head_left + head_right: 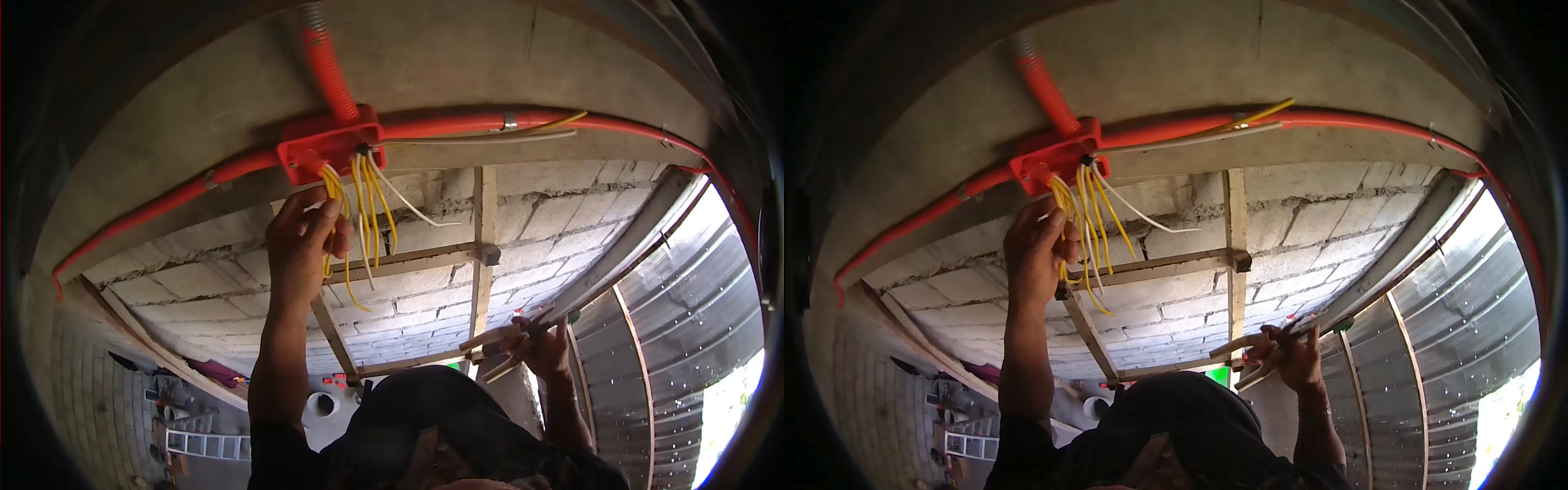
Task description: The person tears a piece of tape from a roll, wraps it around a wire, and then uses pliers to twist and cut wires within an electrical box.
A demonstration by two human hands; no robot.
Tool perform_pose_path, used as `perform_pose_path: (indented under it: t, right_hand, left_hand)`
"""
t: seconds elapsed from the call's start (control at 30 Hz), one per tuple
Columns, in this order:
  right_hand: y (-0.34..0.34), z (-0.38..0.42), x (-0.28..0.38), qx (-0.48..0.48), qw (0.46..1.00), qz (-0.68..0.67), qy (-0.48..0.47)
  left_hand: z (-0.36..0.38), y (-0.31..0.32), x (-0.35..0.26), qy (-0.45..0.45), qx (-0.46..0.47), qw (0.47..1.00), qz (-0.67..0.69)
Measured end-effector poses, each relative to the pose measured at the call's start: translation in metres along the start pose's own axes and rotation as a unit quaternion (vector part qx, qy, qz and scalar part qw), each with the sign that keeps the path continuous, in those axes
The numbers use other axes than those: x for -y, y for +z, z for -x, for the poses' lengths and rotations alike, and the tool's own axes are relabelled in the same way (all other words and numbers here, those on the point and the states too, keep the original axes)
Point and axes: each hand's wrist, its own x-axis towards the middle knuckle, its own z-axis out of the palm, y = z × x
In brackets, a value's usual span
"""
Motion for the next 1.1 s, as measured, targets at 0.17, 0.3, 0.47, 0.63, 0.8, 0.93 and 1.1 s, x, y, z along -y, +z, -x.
perform_pose_path:
  t: [0.17,0.3,0.47,0.63,0.8,0.93,1.1]
  right_hand:
    - [-0.028,0.013,-0.02,-0.032,0.995,-0.082,0.047]
    - [-0.008,0.021,-0.019,-0.006,0.995,-0.07,0.065]
    - [-0.048,0.0,-0.01,-0.138,0.974,-0.011,0.177]
    - [-0.079,-0.029,-0.019,-0.022,0.946,-0.084,0.313]
    - [-0.053,-0.063,-0.04,-0.039,0.946,0.119,0.301]
    - [-0.04,-0.071,-0.062,-0.064,0.895,0.338,0.284]
    - [-0.036,-0.044,-0.074,-0.035,0.954,0.241,0.178]
  left_hand:
    - [0.009,-0.003,-0.008,0.009,0.008,0.999,-0.037]
    - [0.011,-0.002,-0.01,-0.006,-0.004,1.0,-0.027]
    - [0.005,-0.003,-0.019,-0.027,0.011,0.999,-0.026]
    - [0.0,0.004,-0.022,-0.034,0.003,0.999,-0.018]
    - [0.004,0.016,-0.01,0.067,-0.057,0.996,0.001]
    - [0.005,0.018,-0.013,0.044,-0.082,0.995,0.022]
    - [0.008,0.01,-0.023,-0.006,-0.042,0.998,0.037]
